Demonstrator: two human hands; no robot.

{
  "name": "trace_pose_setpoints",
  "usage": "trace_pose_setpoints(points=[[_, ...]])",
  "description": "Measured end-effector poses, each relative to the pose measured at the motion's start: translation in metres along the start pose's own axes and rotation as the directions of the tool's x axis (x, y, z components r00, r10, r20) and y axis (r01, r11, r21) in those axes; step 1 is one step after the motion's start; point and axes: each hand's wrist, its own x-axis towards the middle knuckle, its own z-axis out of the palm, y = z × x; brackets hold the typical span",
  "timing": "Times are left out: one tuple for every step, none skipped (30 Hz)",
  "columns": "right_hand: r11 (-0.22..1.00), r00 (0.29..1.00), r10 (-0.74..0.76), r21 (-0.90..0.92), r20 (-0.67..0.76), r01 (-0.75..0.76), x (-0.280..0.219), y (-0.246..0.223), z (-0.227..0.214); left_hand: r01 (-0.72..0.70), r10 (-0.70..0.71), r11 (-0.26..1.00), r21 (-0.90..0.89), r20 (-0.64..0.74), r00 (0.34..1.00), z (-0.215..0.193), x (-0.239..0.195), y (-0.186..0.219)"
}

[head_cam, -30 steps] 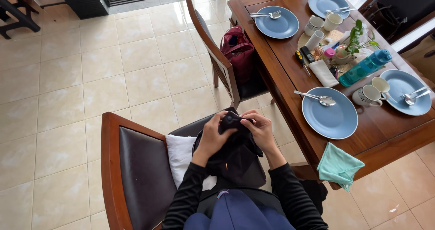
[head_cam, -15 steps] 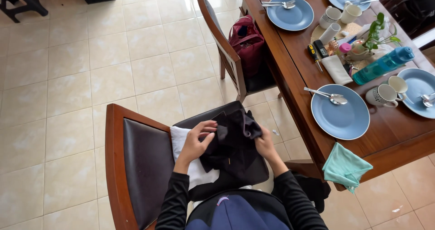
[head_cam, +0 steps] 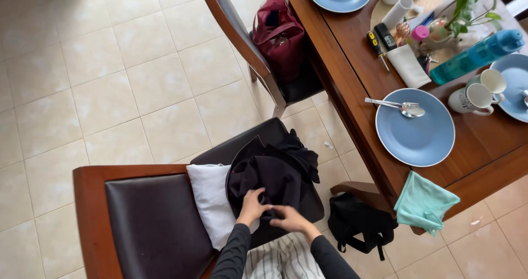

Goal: The person folds a dark-colored jacket on a chair seat, smoothing and aligning the fabric. Then, they pick up a light green cloth and wipe the chair's seat and wooden armrests.

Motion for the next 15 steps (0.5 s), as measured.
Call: trace_pose_setpoints(points=[[1.000,1.000,0.004,0.006,0.001,-0.004,0.002,0.010,-0.010,0.004,-0.004,1.000,0.002,0.006,1.000,0.003,-0.011,-0.016],[0.989,0.961,0.050,0.147,-0.274,-0.010,0.008,0.018,-0.023,0.040,-0.041,0.999,-0.003,-0.064,0.997,0.003,-0.016,-0.031],[0.959,0.846,0.136,0.283,-0.516,0.019,0.013,0.026,-0.035,0.077,-0.078,0.997,-0.011,-0.133,0.988,0.003,-0.023,-0.046],[0.957,0.844,0.141,0.290,-0.517,0.018,0.025,0.037,-0.049,0.078,-0.078,0.997,-0.006,-0.127,0.989,-0.008,-0.033,-0.054],[0.985,0.682,0.140,0.173,-0.718,-0.020,0.037,0.049,-0.061,0.115,-0.113,0.993,-0.003,-0.234,0.966,-0.019,-0.044,-0.062],[0.995,0.485,0.092,0.058,-0.870,-0.085,0.049,0.060,-0.075,0.154,-0.147,0.988,-0.008,-0.343,0.928,-0.029,-0.054,-0.069],[0.995,0.487,0.094,0.060,-0.868,-0.085,0.062,0.070,-0.085,0.157,-0.149,0.988,-0.005,-0.343,0.927,-0.041,-0.058,-0.071],[0.977,0.434,-0.084,-0.159,-0.897,-0.139,0.075,0.080,-0.091,0.204,-0.180,0.979,0.020,-0.391,0.903,-0.053,-0.066,-0.073],[0.908,0.392,-0.268,-0.366,-0.880,-0.202,0.087,0.089,-0.097,0.251,-0.207,0.967,0.044,-0.438,0.875,-0.066,-0.075,-0.075],[0.911,0.400,-0.262,-0.362,-0.878,-0.199,0.093,0.095,-0.100,0.261,-0.214,0.964,0.048,-0.438,0.873,-0.076,-0.077,-0.067],[0.893,0.459,-0.162,-0.327,-0.874,-0.309,0.098,0.101,-0.103,0.316,-0.237,0.944,0.097,-0.471,0.850,-0.087,-0.080,-0.059],[0.860,0.501,-0.057,-0.298,-0.864,-0.415,0.104,0.106,-0.106,0.370,-0.253,0.918,0.143,-0.506,0.825,-0.099,-0.081,-0.050],[0.862,0.507,-0.054,-0.296,-0.860,-0.411,0.110,0.105,-0.113,0.376,-0.257,0.915,0.147,-0.507,0.822,-0.106,-0.078,-0.042],[0.919,0.554,-0.017,-0.230,-0.832,-0.319,0.114,0.104,-0.124,0.378,-0.216,0.888,0.263,-0.488,0.846,-0.110,-0.073,-0.031],[0.962,0.603,0.013,-0.155,-0.798,-0.226,0.118,0.101,-0.134,0.373,-0.178,0.849,0.375,-0.462,0.869,-0.115,-0.069,-0.021]])
